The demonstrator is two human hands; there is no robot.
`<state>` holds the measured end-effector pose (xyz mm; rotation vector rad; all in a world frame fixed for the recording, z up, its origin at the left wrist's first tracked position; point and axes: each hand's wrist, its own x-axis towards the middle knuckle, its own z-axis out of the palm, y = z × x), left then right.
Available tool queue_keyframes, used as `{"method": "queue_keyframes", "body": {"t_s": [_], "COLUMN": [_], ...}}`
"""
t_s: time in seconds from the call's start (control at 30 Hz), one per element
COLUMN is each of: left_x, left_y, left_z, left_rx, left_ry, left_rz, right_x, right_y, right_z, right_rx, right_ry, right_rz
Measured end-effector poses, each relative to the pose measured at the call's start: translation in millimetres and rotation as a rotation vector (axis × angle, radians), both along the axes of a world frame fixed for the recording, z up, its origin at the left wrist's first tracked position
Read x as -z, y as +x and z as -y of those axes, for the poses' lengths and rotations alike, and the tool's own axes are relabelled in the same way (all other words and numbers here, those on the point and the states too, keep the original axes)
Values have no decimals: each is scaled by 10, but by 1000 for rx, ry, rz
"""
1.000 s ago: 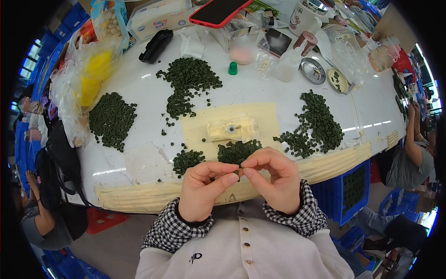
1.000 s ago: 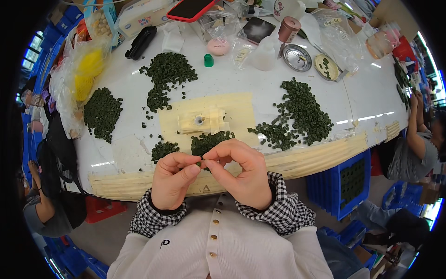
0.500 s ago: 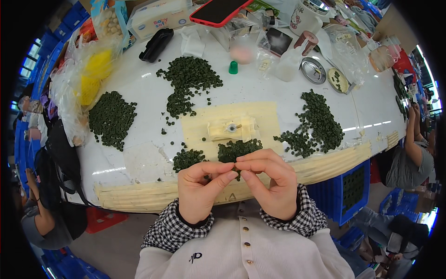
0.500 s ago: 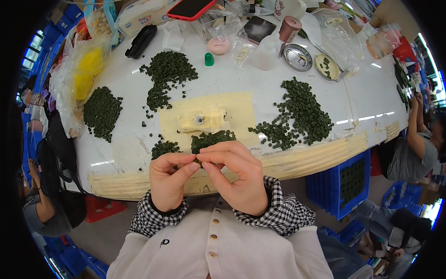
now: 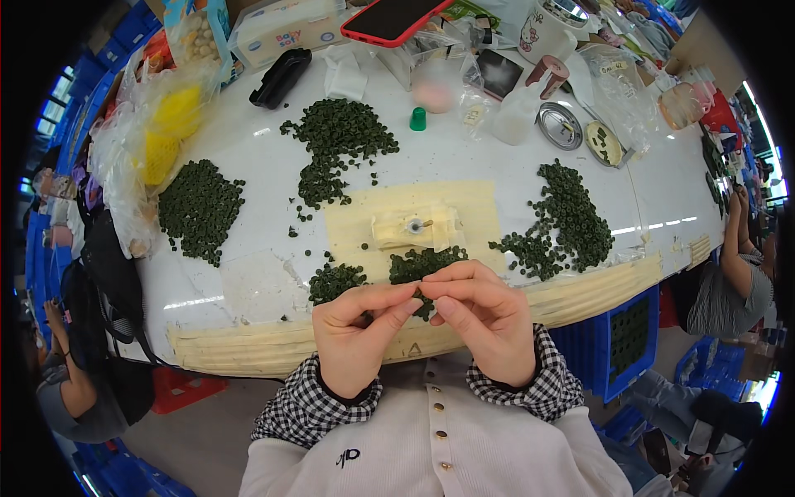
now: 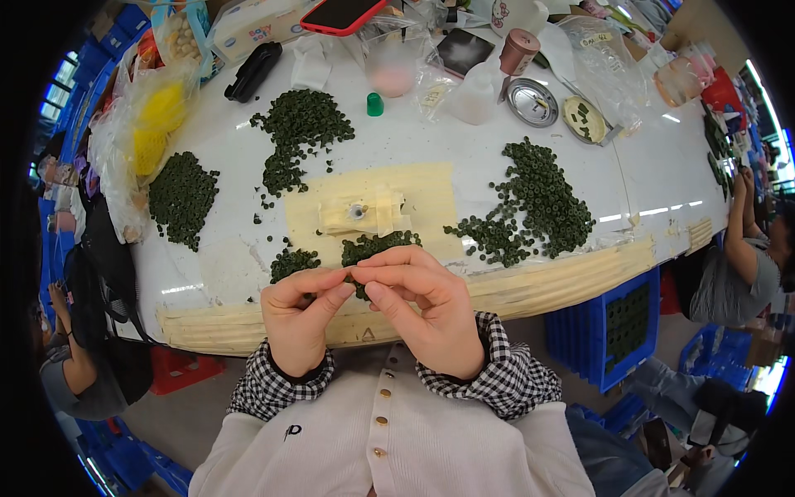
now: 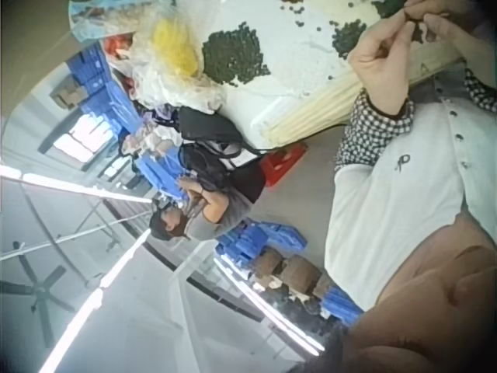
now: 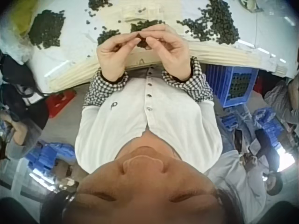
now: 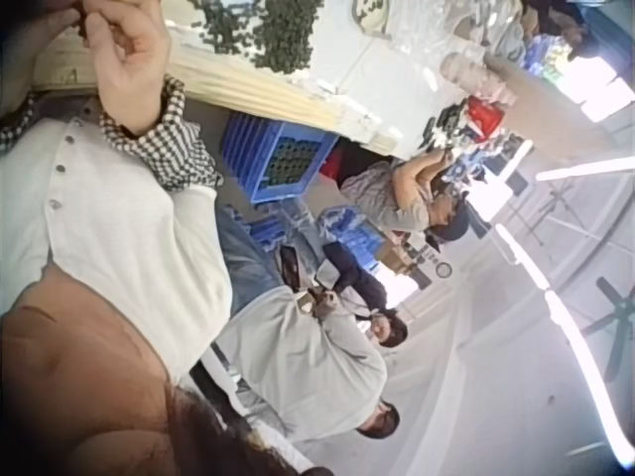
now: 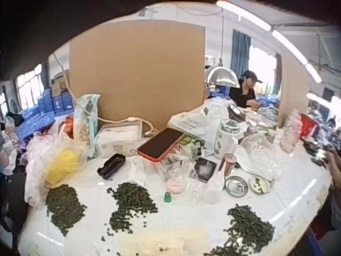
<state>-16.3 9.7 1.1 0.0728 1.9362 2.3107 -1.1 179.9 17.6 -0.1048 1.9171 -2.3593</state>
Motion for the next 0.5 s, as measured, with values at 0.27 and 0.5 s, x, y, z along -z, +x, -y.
{"method": "queue_keyframes", "body": {"t_s": [0.27,0.5], "left_x": [-45,-22], "left_y": [-29,-20], "left_z": [7,41], "left_rx": [31,207], "left_ry": [-103,111], "left_rz": [-155,97], "right_x": [-8,-27], "right_y": [18,-29], "right_z": [21,-59], "right_rx": [53,78], "right_ry": [82,290], "right_rz": [-58,-224]}}
